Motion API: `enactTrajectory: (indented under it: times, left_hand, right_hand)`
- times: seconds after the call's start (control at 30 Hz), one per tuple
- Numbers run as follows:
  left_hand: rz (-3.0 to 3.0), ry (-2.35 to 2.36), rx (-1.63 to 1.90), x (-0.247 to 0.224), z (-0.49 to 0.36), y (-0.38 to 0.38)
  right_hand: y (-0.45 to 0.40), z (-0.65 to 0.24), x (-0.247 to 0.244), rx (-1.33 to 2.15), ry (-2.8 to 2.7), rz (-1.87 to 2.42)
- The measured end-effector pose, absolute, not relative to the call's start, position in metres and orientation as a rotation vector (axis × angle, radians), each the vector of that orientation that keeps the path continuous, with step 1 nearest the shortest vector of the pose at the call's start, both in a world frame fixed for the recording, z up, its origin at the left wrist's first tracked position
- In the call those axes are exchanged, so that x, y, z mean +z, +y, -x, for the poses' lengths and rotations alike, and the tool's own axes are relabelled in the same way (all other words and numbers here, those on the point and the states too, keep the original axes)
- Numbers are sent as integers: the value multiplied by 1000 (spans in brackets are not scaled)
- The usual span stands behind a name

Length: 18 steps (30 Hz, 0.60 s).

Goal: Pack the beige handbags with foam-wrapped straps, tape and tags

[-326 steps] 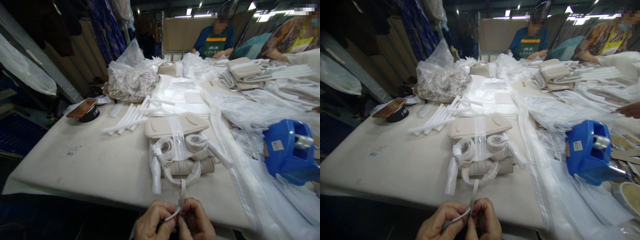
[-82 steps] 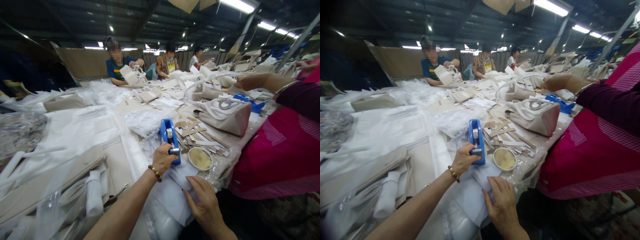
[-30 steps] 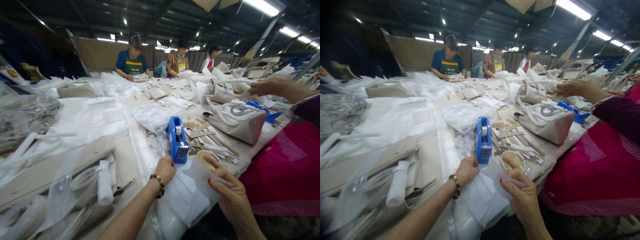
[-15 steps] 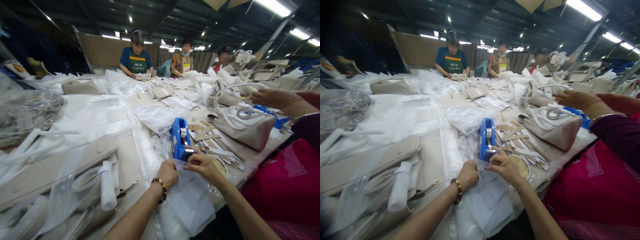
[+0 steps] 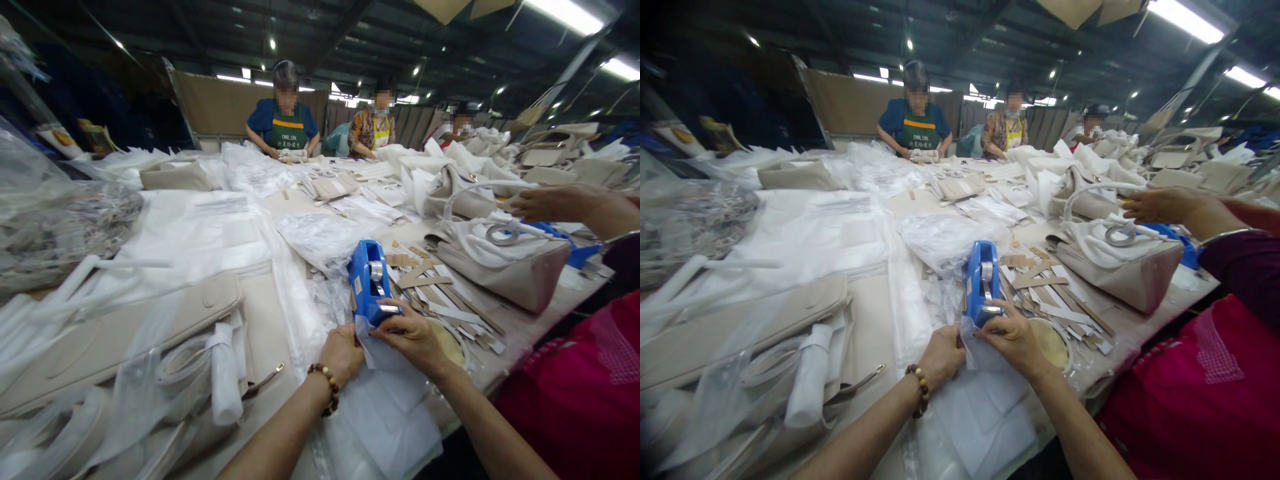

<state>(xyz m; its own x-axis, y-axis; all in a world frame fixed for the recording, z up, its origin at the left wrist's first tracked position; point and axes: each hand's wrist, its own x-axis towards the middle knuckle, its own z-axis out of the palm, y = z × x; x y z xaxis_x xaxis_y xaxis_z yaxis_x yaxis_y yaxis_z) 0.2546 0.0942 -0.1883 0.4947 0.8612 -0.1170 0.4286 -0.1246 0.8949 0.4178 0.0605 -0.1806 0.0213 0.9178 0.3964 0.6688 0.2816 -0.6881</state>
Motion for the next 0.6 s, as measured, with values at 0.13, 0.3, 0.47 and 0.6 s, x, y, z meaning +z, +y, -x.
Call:
enactTrajectory:
  times: [0.13, 0.3, 0.47, 0.6]
  left_hand:
    - [-1748, 1116, 493, -187, -256, 95]
    - [-1730, 1187, 339, -184, -259, 100]
    - [-1739, 1280, 133, -177, -264, 106]
    - [-1730, 1348, 30, -176, -269, 109]
  right_hand:
    - [62, -422, -177, 362, -1715, 1479]
    - [68, -427, -164, 423, -1707, 1492]
    - [77, -430, -148, 488, -1650, 1532]
    - [80, -432, -140, 521, -1619, 1554]
